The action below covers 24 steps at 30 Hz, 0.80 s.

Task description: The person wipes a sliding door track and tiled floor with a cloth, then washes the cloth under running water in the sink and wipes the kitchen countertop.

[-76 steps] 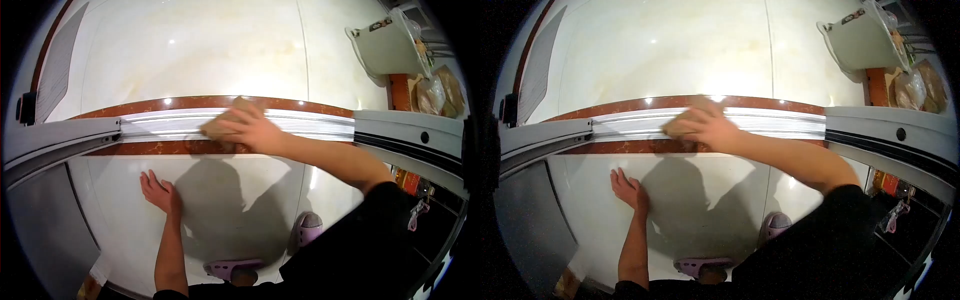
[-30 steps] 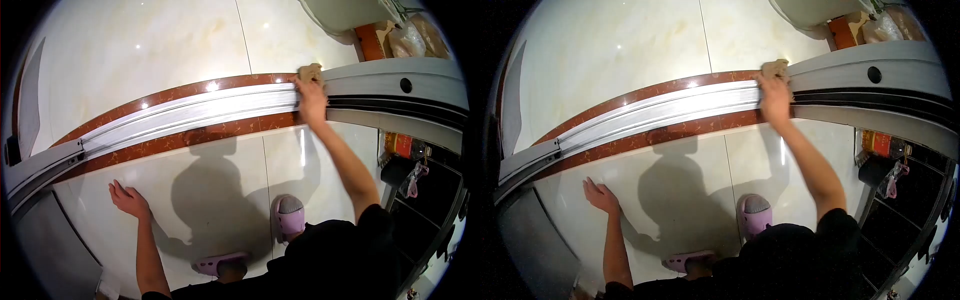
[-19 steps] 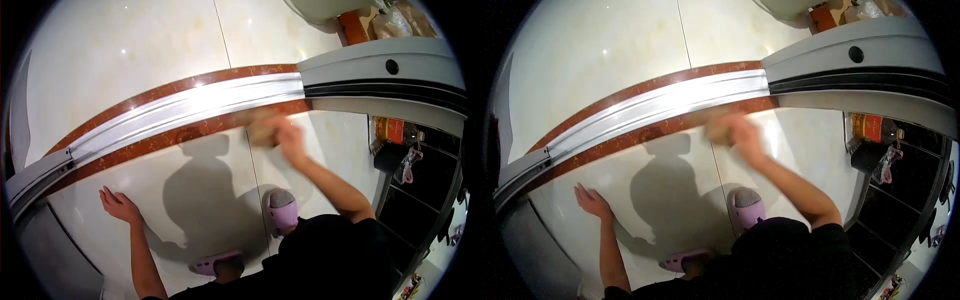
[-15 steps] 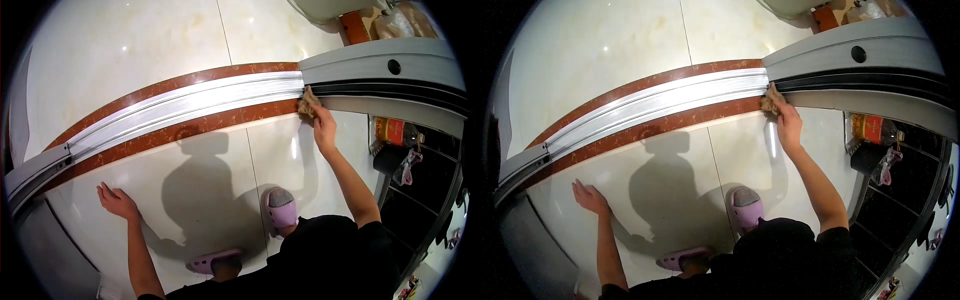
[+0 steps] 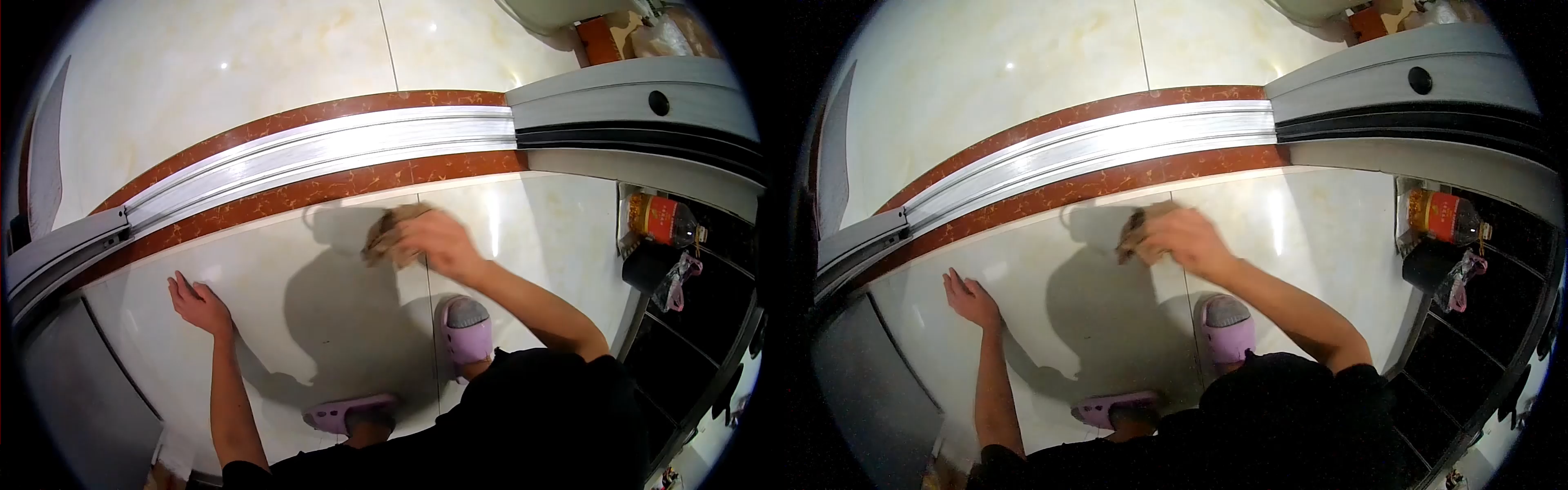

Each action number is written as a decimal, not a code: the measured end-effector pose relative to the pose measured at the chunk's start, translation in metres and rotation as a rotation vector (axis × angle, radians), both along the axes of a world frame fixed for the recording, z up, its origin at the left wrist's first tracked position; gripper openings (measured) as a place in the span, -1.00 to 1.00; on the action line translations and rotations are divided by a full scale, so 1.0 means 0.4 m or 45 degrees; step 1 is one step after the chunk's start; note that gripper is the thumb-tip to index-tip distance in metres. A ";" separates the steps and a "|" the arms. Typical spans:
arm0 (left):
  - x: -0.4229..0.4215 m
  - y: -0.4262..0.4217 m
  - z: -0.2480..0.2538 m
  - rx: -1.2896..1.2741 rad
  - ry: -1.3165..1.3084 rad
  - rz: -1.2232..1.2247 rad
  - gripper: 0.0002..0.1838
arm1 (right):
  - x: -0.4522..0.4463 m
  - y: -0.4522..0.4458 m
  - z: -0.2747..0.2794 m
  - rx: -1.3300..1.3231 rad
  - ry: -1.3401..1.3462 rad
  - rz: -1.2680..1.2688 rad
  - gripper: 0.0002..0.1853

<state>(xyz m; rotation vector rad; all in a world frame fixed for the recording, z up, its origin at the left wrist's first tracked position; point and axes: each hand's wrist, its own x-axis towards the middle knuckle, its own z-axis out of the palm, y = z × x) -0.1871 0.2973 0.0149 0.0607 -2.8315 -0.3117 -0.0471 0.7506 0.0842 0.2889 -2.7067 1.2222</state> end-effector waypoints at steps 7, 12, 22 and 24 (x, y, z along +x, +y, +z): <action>0.000 0.000 -0.008 -0.031 0.015 0.032 -0.53 | 0.058 0.209 -0.105 0.722 -0.140 -0.764 -0.48; -0.002 -0.001 -0.008 -0.038 -0.012 0.054 -0.53 | -0.012 -0.077 -0.113 0.291 0.009 0.015 -0.63; 0.003 0.004 -0.007 0.028 -0.013 0.073 -0.51 | -0.098 -0.049 -0.074 0.763 -0.037 -0.335 -0.50; -0.002 -0.014 -0.021 0.011 0.048 0.018 -0.50 | -0.086 -0.090 -0.119 0.460 -0.074 0.087 -0.42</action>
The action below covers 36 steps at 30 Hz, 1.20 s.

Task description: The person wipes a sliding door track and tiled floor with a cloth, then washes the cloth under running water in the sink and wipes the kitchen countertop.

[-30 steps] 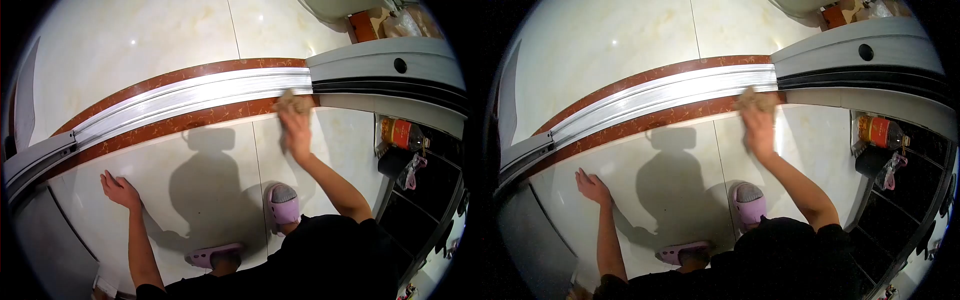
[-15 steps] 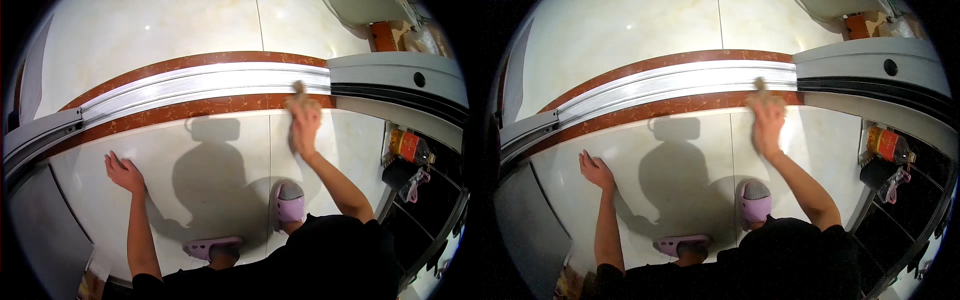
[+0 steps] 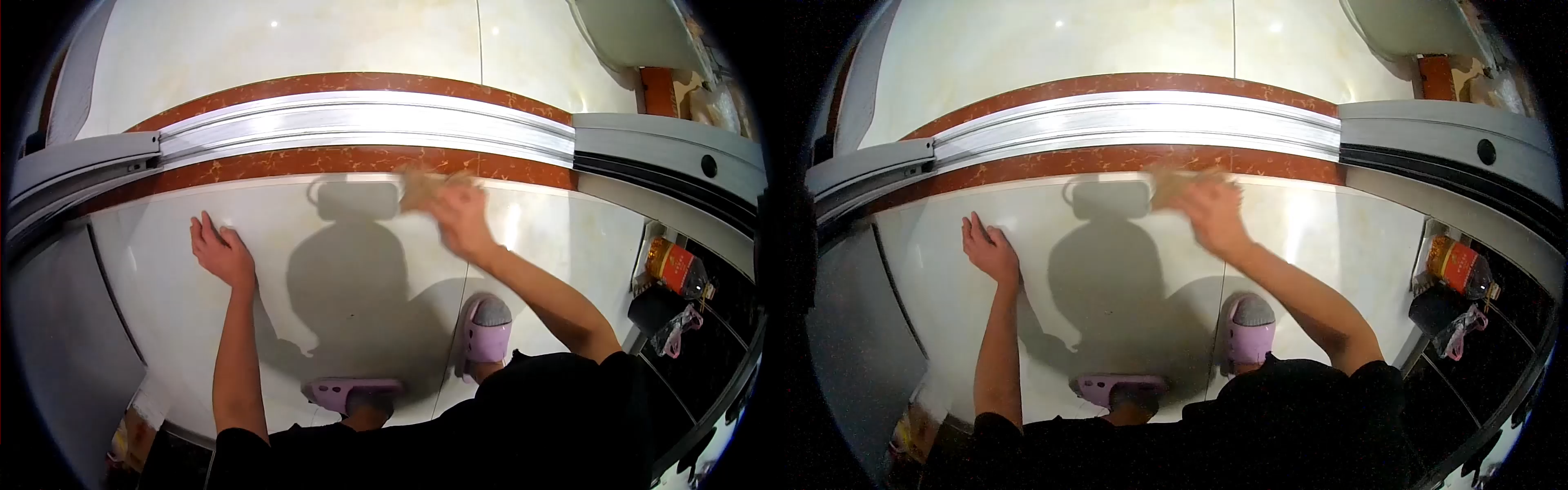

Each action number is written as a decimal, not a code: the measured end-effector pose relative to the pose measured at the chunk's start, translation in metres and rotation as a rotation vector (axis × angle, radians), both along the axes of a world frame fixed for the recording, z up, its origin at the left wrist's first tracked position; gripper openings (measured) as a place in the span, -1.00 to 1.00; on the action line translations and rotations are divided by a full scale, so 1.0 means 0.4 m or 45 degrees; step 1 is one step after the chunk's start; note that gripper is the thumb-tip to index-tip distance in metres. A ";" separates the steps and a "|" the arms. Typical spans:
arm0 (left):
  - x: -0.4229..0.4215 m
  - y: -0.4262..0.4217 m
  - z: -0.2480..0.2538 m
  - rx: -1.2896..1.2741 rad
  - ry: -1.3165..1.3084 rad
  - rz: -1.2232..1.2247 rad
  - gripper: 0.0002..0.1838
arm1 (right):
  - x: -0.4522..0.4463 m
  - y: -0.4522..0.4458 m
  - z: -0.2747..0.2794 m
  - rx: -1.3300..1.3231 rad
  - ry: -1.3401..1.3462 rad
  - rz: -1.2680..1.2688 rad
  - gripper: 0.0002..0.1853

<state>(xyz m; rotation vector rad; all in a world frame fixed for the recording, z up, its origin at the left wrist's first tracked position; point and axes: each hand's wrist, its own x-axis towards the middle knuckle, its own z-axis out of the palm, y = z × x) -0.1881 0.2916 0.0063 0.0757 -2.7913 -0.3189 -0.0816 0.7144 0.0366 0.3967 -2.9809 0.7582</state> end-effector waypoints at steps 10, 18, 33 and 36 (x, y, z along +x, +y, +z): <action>0.003 0.007 0.015 0.069 -0.022 0.032 -0.50 | -0.064 0.010 0.092 0.269 0.079 -0.196 -0.60; 0.006 0.011 0.013 0.051 -0.078 0.108 -0.48 | 0.010 -0.143 0.014 -0.497 -0.081 0.494 -0.67; -0.002 0.002 0.018 0.104 -0.098 0.103 -0.47 | -0.144 -0.153 0.040 -0.298 -0.271 0.514 -0.57; 0.014 0.006 0.024 0.114 -0.127 0.107 -0.47 | -0.201 -0.163 0.032 0.099 0.010 0.386 -0.45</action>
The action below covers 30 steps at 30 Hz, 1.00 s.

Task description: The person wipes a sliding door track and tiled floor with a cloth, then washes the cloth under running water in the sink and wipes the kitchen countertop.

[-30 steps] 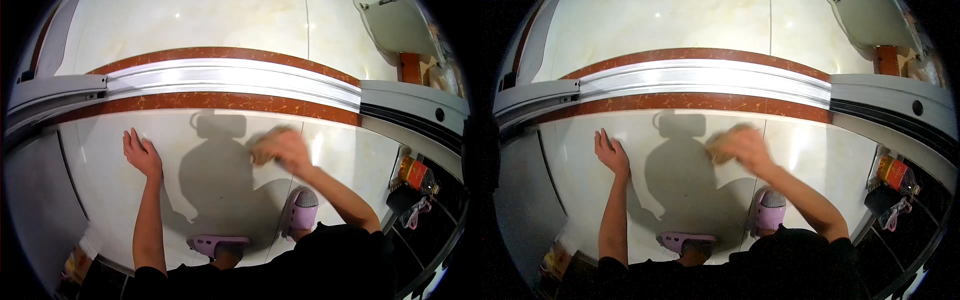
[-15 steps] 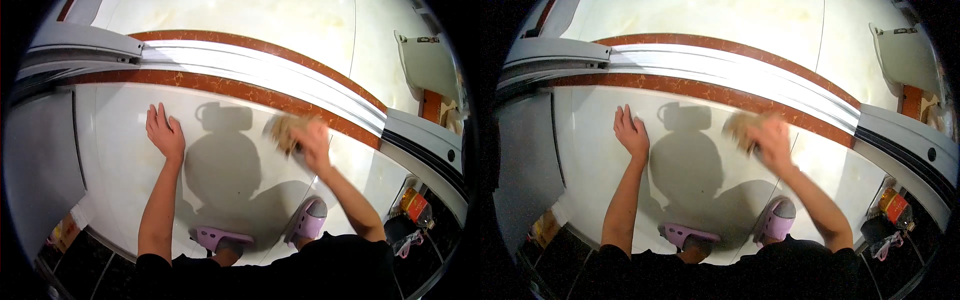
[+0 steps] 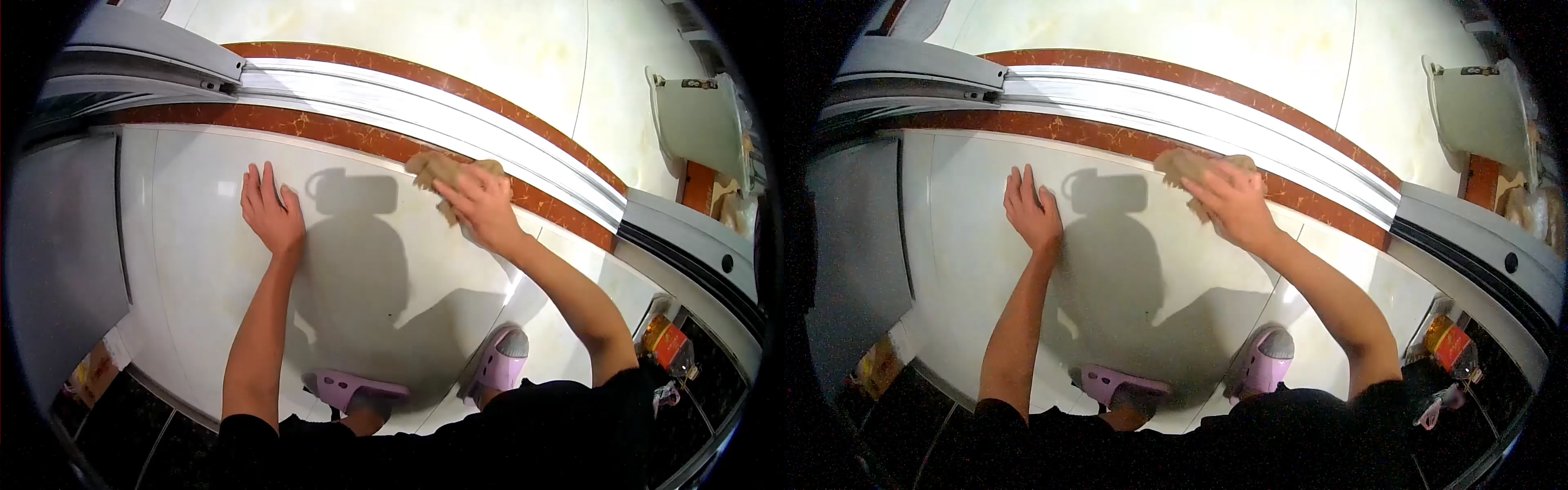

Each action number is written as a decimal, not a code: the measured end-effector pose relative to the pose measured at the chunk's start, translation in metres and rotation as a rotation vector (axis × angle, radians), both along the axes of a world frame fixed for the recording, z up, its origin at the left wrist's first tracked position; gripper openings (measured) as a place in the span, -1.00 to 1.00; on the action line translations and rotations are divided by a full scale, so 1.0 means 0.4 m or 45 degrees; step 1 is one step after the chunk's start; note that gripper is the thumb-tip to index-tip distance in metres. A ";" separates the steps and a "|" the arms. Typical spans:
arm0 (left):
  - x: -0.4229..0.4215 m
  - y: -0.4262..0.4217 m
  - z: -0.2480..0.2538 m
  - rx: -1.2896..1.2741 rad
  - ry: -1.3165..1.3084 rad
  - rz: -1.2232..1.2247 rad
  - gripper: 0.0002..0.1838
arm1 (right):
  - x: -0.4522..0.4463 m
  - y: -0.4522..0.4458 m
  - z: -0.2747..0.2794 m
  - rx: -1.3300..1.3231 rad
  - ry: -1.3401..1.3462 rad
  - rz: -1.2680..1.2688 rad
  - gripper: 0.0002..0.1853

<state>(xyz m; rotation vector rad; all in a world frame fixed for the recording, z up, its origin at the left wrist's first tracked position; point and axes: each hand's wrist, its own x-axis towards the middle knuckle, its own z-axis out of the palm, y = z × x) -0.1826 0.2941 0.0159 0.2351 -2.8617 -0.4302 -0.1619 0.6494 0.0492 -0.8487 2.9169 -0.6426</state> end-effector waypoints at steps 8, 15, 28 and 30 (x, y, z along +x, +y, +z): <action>-0.008 -0.004 0.004 0.015 0.039 -0.019 -0.46 | 0.005 -0.070 0.069 -0.433 -0.251 0.649 -0.55; -0.011 -0.003 0.001 -0.003 -0.015 0.033 -0.45 | -0.209 -0.201 0.038 0.057 0.060 0.471 -0.49; -0.013 -0.002 -0.008 -0.038 -0.005 0.030 -0.44 | -0.097 -0.180 0.064 -0.289 -0.131 0.081 -0.46; -0.012 -0.007 -0.015 -0.049 0.019 0.046 -0.46 | -0.109 -0.241 0.011 -0.110 0.008 0.047 -0.43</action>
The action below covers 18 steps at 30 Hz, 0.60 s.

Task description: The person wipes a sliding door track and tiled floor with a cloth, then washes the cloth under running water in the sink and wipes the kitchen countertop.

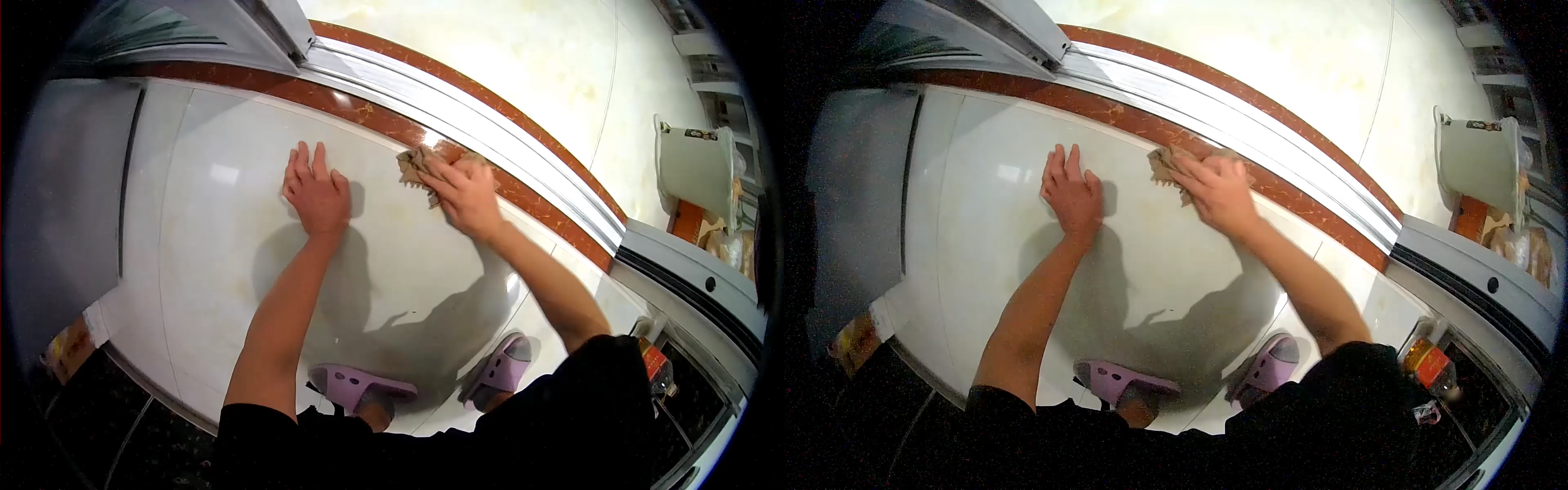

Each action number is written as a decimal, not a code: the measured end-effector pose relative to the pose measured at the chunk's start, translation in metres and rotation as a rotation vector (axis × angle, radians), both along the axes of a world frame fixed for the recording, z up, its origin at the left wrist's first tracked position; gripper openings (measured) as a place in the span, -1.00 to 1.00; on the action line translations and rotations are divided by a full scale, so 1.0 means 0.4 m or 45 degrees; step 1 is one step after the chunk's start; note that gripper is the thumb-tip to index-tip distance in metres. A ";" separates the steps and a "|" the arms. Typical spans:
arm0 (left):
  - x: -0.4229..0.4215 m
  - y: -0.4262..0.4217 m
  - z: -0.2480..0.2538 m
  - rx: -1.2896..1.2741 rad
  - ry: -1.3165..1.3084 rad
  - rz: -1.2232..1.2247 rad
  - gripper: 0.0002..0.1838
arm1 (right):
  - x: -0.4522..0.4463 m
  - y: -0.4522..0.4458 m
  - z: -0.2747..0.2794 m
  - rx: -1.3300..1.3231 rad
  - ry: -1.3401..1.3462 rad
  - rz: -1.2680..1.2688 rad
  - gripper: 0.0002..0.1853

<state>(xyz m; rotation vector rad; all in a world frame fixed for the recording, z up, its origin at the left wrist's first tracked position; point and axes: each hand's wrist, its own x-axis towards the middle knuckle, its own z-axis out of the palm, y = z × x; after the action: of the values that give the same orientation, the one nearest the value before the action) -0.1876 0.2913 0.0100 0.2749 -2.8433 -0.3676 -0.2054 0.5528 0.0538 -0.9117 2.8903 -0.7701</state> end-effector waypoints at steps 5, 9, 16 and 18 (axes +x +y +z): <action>0.016 -0.007 0.008 0.159 0.020 -0.023 -0.49 | 0.197 -0.078 -0.064 -0.191 -0.020 0.325 -0.62; 0.023 -0.083 0.041 0.436 0.092 -0.197 -0.54 | 0.137 -0.096 0.131 -0.342 -0.340 0.333 -0.56; 0.269 -0.400 0.127 0.149 -0.095 -0.163 -0.60 | -0.123 -0.294 -0.009 -0.070 0.203 0.071 -0.45; 0.330 -0.491 0.105 0.022 -0.049 0.008 -0.59 | -0.059 -0.307 -0.029 0.013 0.148 0.108 -0.51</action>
<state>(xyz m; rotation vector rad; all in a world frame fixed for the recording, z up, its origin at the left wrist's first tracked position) -0.0554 0.0947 0.0521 0.2974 -2.8772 -0.3900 -0.2290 0.4299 0.0423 -1.1062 2.9268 -0.7190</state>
